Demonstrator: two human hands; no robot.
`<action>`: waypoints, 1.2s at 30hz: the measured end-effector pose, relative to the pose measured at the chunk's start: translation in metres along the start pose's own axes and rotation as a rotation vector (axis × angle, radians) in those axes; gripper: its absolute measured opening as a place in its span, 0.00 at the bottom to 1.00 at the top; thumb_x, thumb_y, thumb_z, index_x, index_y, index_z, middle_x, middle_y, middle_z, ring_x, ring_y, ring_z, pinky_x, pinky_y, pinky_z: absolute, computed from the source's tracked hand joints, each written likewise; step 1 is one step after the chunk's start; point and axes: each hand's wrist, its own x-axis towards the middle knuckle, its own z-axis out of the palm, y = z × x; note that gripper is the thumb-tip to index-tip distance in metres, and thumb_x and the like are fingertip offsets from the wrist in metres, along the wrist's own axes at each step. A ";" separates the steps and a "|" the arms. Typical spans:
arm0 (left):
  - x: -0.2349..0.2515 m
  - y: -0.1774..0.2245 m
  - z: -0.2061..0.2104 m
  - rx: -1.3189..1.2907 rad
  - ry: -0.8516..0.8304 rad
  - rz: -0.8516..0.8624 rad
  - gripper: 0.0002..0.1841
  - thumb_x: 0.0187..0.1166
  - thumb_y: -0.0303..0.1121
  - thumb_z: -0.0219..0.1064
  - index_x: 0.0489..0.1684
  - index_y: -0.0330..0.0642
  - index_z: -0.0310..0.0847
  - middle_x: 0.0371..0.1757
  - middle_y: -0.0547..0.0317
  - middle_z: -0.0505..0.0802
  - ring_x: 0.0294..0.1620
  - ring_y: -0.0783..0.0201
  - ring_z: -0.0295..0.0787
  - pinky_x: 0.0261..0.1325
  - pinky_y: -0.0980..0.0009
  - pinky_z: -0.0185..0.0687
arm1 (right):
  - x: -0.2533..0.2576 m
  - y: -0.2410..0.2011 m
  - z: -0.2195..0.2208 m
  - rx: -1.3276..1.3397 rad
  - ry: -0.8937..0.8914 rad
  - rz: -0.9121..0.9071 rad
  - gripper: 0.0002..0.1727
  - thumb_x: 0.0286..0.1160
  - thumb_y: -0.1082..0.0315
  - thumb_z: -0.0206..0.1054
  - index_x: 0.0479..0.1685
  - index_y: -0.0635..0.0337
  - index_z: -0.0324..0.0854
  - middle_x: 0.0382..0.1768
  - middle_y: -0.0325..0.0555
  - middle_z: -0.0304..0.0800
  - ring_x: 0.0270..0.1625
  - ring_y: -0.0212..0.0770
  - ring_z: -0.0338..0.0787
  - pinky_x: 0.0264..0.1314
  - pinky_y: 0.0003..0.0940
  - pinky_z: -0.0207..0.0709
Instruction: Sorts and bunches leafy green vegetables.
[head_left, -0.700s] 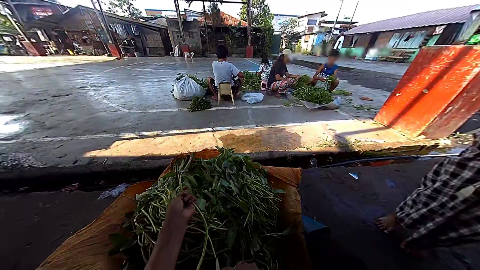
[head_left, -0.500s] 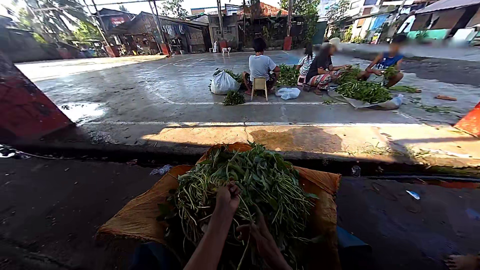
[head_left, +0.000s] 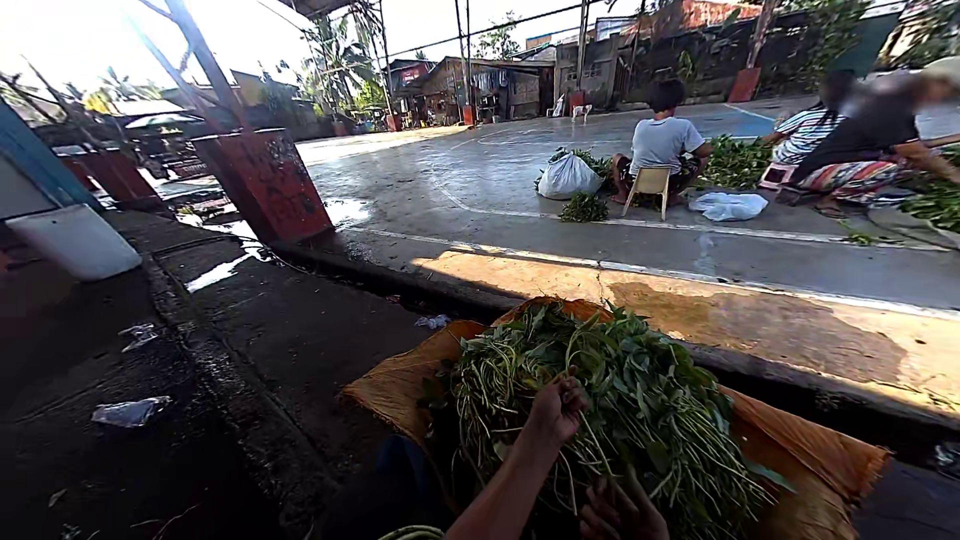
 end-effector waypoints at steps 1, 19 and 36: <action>0.000 -0.001 0.000 0.014 -0.013 -0.018 0.13 0.93 0.27 0.39 0.46 0.40 0.71 0.15 0.70 0.75 0.10 0.78 0.69 0.18 0.85 0.72 | 0.001 -0.003 -0.002 -0.049 -0.003 -0.008 0.40 0.88 0.34 0.27 0.18 0.39 0.79 0.09 0.23 0.71 0.12 0.22 0.69 0.18 0.20 0.67; -0.013 0.000 -0.008 0.489 0.372 0.142 0.14 0.95 0.33 0.45 0.49 0.38 0.77 0.23 0.66 0.73 0.13 0.75 0.62 0.18 0.81 0.61 | -0.023 0.027 -0.042 -1.874 0.122 0.456 0.27 0.95 0.54 0.46 0.64 0.66 0.83 0.69 0.63 0.82 0.74 0.62 0.81 0.75 0.59 0.72; -0.044 0.067 0.018 0.012 -0.006 0.573 0.20 0.96 0.35 0.33 0.41 0.52 0.73 0.15 0.79 0.72 0.11 0.83 0.64 0.20 0.88 0.66 | -0.037 -0.090 -0.082 0.117 1.003 -0.732 0.19 0.96 0.61 0.34 0.33 0.48 0.64 0.14 0.26 0.65 0.10 0.22 0.61 0.15 0.16 0.61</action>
